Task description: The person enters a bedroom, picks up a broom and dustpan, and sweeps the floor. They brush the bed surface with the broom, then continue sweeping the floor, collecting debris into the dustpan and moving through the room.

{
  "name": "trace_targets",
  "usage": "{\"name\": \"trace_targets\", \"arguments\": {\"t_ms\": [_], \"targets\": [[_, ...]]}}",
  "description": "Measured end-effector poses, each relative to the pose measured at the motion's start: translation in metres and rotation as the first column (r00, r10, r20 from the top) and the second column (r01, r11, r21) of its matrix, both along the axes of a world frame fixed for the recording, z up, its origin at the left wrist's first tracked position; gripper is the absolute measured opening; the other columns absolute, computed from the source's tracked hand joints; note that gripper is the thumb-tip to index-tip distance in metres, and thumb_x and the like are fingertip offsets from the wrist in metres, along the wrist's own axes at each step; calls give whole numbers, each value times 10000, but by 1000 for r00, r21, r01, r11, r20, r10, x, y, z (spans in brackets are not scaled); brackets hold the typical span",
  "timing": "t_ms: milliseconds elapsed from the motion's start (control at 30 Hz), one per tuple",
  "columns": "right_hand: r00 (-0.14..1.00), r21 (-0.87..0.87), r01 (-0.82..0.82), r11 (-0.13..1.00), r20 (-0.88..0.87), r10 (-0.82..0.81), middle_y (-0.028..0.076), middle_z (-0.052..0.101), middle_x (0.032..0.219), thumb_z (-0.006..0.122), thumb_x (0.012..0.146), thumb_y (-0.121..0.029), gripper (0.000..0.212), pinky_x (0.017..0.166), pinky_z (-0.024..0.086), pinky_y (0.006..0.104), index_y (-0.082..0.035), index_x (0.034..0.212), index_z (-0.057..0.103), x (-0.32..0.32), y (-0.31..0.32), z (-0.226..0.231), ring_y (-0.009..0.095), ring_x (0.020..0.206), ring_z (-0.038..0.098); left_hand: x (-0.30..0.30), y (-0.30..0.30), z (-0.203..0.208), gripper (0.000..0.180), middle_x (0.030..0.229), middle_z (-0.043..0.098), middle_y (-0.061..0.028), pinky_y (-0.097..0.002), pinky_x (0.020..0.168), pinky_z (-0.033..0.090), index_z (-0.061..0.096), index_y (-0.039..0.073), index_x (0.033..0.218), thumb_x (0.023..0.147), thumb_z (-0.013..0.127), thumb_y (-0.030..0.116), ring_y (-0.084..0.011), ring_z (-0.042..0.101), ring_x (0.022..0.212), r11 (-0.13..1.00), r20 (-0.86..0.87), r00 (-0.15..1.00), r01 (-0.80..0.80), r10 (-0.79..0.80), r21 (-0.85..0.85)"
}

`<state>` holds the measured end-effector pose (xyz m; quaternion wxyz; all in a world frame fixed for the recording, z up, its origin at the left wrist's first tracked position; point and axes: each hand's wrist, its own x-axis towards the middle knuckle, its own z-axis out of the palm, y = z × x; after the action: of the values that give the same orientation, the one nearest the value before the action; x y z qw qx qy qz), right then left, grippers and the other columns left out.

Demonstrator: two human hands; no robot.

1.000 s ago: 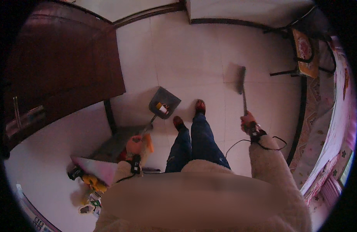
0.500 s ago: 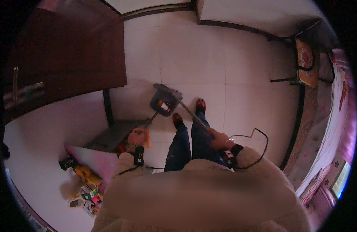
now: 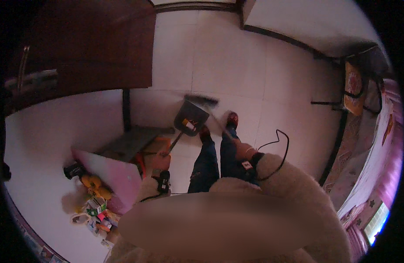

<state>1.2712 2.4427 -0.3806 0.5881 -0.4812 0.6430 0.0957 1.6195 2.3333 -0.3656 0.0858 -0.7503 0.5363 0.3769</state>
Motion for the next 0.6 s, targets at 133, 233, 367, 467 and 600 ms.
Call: {"name": "trace_targets", "arguments": {"t_ms": [133,233,367,467,600], "targets": [[992,62,70,996,105,-76,198,613,854,571,717,-174,608,618,487,389,-131,1274,332,-12,6,40,301,665,615,2,-7,-10,263,862,656,-90,-329,734,483,645,114,912,653,637,160,-234,627,821,995,-79,993,-81,85,54],[993,26,114,993,13,-114,182,611,834,585,722,-189,621,601,488,373,-131,1284,328,-37,-4,93,272,633,609,-3,-21,-4,256,825,655,-93,-339,723,485,637,98,902,656,654,165,-241,630,793,999,-179,982,-52,51,1],[945,95,323,942,-91,-315,149,590,771,584,739,-160,638,532,473,346,-139,1310,301,-68,-24,155,233,588,579,-11,-52,17,223,751,640,-85,-324,613,492,620,85,867,658,657,156,-195,630,673,986,-240,958,-145,160,80],[864,72,503,862,-12,-503,64,517,622,563,775,-120,605,412,422,294,-144,1317,295,-81,-44,164,150,471,505,-15,-87,32,198,697,618,-58,-297,523,474,608,94,860,674,649,147,-149,602,583,996,-407,909,-83,86,23],[683,48,717,695,148,-715,43,486,602,564,779,-116,588,391,399,285,-119,1307,307,-118,-86,150,137,457,482,-54,-142,58,171,648,581,-18,-275,456,431,599,110,875,707,628,132,-116,543,515,987,-467,882,-19,-59,-161]]}}
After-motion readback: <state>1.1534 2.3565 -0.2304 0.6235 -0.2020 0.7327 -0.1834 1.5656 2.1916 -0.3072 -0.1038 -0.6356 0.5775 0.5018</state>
